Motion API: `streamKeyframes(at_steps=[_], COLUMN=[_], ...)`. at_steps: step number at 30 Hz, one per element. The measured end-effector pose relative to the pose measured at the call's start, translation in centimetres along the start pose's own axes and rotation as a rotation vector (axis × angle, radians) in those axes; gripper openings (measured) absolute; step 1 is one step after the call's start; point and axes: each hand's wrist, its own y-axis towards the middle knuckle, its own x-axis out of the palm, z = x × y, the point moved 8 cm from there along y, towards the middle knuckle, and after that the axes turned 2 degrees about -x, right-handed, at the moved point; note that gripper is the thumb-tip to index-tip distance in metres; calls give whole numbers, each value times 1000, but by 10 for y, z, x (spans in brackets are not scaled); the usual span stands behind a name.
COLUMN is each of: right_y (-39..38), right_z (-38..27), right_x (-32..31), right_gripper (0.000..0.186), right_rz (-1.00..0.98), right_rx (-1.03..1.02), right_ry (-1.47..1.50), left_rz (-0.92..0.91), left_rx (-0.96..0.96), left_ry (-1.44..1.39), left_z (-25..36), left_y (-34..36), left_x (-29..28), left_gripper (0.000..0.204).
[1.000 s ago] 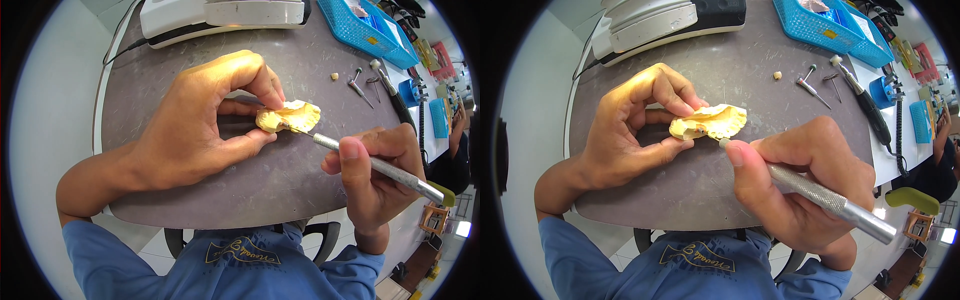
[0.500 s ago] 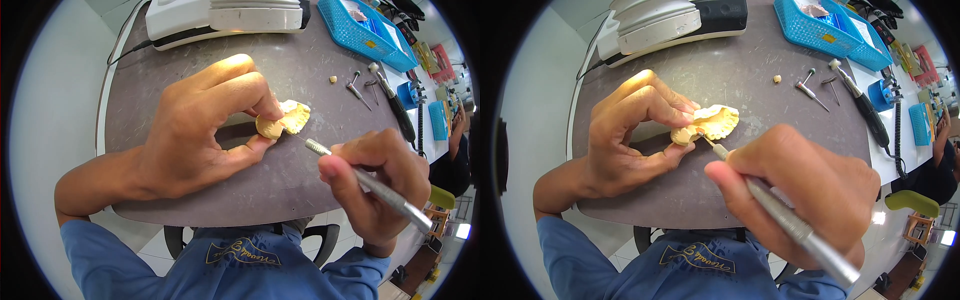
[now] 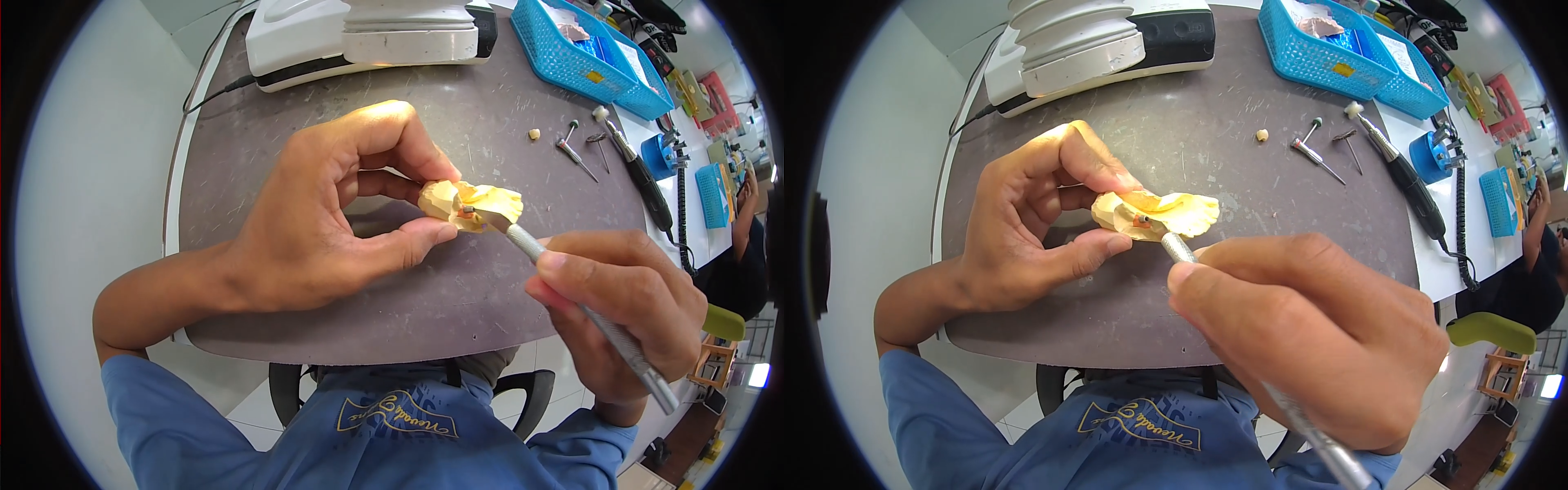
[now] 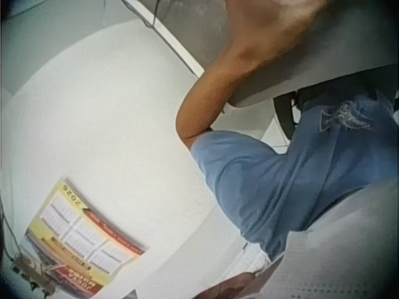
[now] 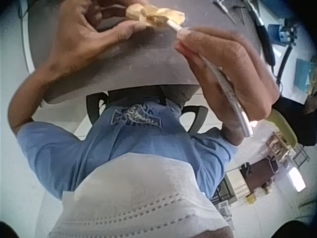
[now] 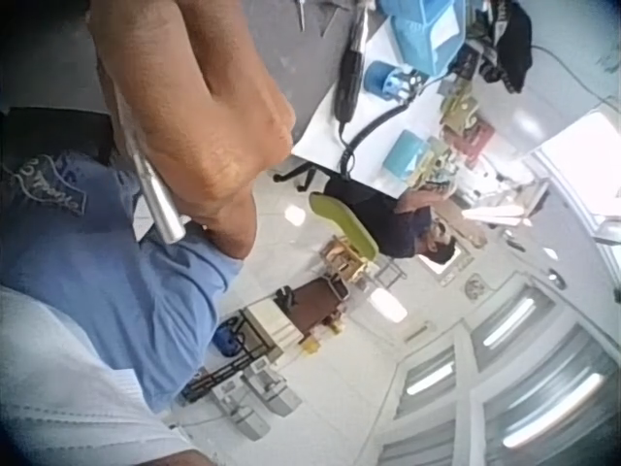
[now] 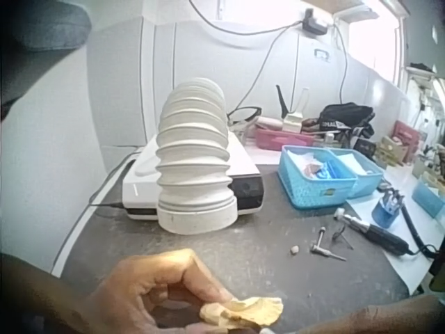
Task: Using a rotary tool and hand instruments to finish and detail a dental prosthesis.
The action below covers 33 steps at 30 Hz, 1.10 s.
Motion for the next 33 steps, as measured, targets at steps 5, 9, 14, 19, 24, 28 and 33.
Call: streamKeyframes(at_steps=[5, 9, 14, 19, 24, 28, 33], right_y=[-3, -1, 1, 6, -3, -1, 7], right_z=[11, 27, 32, 31, 52, 56, 46], right_x=[-10, -9, -9, -8, -1, -3, -4], right_gripper=[21, 19, 19, 19, 25, 25, 23], right_rz=[29, 70, 66, -34, 116, 33, 20], right_rx=[-19, -23, 24, -39, 228, 221, 52], right_ry=[113, 266, 338, 248, 484, 407, 345], left_rz=[-82, -98, -140, -161, -179, -190, -212], left_rx=[22, 56, 9, -34, -111, -167, -176], left_ry=[-169, -199, -224, -294, -363, -350, -353], left_z=[-2, 0, -2, -6, -8, -10, -11], left_y=[2, 1, 2, 5, 7, 7, 7], left_x=[4, 5, 7, 9, 11, 11, 13], left_gripper=[32, 32, 37, 39, 40, 45, 48])
